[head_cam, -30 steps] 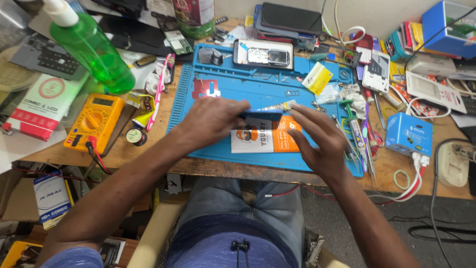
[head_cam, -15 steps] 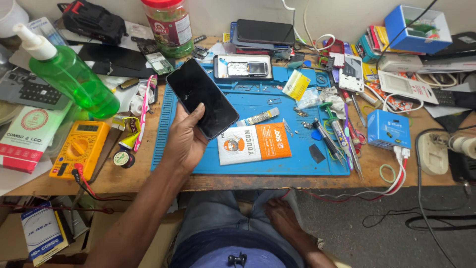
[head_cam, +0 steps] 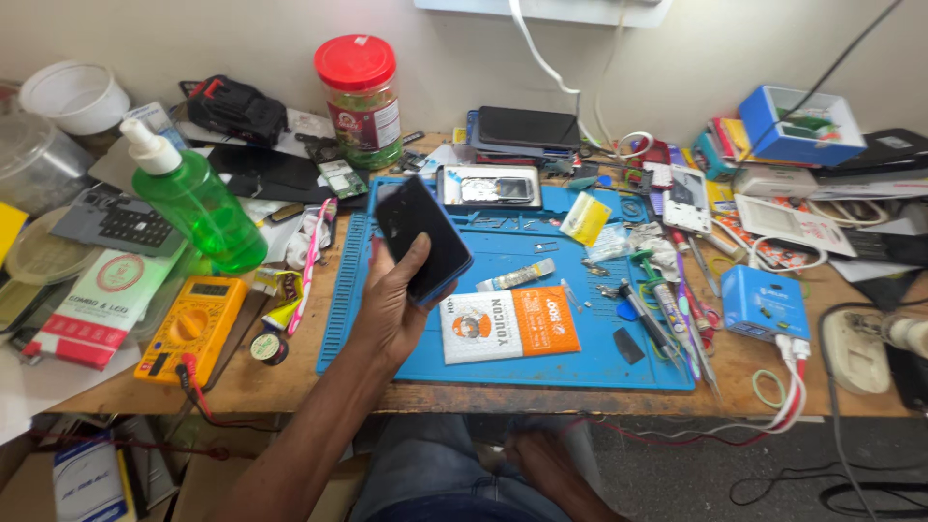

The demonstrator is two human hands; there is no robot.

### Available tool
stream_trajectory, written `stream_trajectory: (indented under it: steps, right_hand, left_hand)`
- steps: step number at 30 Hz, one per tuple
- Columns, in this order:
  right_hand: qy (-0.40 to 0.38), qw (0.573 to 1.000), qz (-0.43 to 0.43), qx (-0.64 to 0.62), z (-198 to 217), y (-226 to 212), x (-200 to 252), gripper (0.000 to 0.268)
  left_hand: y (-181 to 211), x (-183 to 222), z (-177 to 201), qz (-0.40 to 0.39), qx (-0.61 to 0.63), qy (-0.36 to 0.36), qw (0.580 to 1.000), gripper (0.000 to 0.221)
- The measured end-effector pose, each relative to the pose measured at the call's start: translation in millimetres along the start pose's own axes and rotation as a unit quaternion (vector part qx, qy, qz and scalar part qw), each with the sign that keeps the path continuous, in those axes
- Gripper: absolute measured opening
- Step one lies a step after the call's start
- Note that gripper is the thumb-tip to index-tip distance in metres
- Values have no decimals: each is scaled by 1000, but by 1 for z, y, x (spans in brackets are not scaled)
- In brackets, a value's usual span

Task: The person repairs a disassembled smartphone by connecting internal components, attaching a back cover, and testing the device with a charging cable. They then handle a second white smartphone, applying a small amount of adhesive to its interior.

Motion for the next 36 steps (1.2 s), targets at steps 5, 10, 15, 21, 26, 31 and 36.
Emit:
stream_trajectory:
  steps: [5, 10, 15, 21, 26, 31, 36]
  right_hand:
    - [1, 948, 81, -308, 121, -73, 80, 21]
    - [326, 877, 63, -348, 275, -96, 76, 16]
    - [346, 837, 96, -412, 302, -119, -6, 23]
    - [329, 843, 101, -414, 287, -120, -34, 26]
    - [328, 853, 82, -397, 284, -116, -41, 25]
    - [323, 861, 82, -383, 284, -115, -40, 24]
    - [323, 869, 69, -369, 286, -115, -38, 24]
  left_hand:
    - [-22, -26, -3, 46, 86, -32, 995, 32]
    - [-45, -51, -35, 61, 125, -54, 989, 28]
    - [-55, -61, -40, 50, 118, -43, 991, 29]
    - [-63, -67, -25, 16, 121, -33, 992, 34]
    - [-64, -65, -28, 20, 109, -10, 994, 39]
    - [-63, -63, -30, 4, 81, -13, 997, 43]
    - [-61, -62, -34, -33, 52, -24, 998, 48]
Point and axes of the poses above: each hand's wrist, its own x-axis away from the middle knuckle, its own z-axis out of the back of the hand, y = z × x, the point moved 4 cm from there along -x, towards the middle knuckle, and after that the axes turned 2 degrees about x, right-handed, at the moved point
